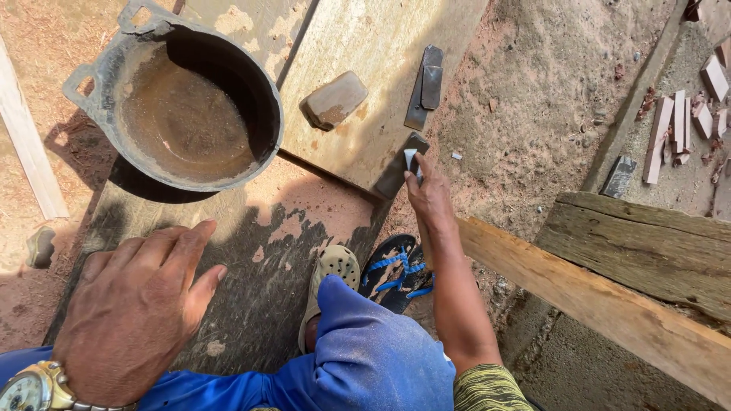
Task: Sharpening a small metal blade using a sharpening stone and water.
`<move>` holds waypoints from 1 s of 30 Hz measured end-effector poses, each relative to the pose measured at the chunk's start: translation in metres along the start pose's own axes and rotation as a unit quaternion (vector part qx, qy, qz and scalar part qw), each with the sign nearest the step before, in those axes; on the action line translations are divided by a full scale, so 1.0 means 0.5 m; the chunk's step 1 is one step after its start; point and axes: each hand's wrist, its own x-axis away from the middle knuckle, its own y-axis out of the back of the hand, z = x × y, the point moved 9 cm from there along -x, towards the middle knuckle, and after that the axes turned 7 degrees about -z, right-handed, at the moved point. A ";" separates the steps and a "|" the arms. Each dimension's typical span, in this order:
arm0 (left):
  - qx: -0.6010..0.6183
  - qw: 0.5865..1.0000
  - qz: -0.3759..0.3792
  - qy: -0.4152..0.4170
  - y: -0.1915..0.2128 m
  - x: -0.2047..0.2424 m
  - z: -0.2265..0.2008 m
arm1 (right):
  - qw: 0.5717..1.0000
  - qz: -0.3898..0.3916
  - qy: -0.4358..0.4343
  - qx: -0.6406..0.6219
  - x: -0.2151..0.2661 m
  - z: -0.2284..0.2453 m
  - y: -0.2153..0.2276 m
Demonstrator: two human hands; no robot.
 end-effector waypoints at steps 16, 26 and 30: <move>0.026 0.999 -0.022 -0.001 0.009 0.013 -0.001 | 0.999 0.022 -0.045 -0.012 -0.014 -0.058 -0.020; 0.026 1.000 -0.011 0.001 0.011 0.011 -0.006 | 0.998 0.026 -0.032 -0.038 -0.022 -0.058 -0.008; 0.056 0.998 -0.032 -0.004 0.042 -0.007 -0.024 | 0.994 -0.033 0.099 -0.011 -0.010 -0.030 -0.035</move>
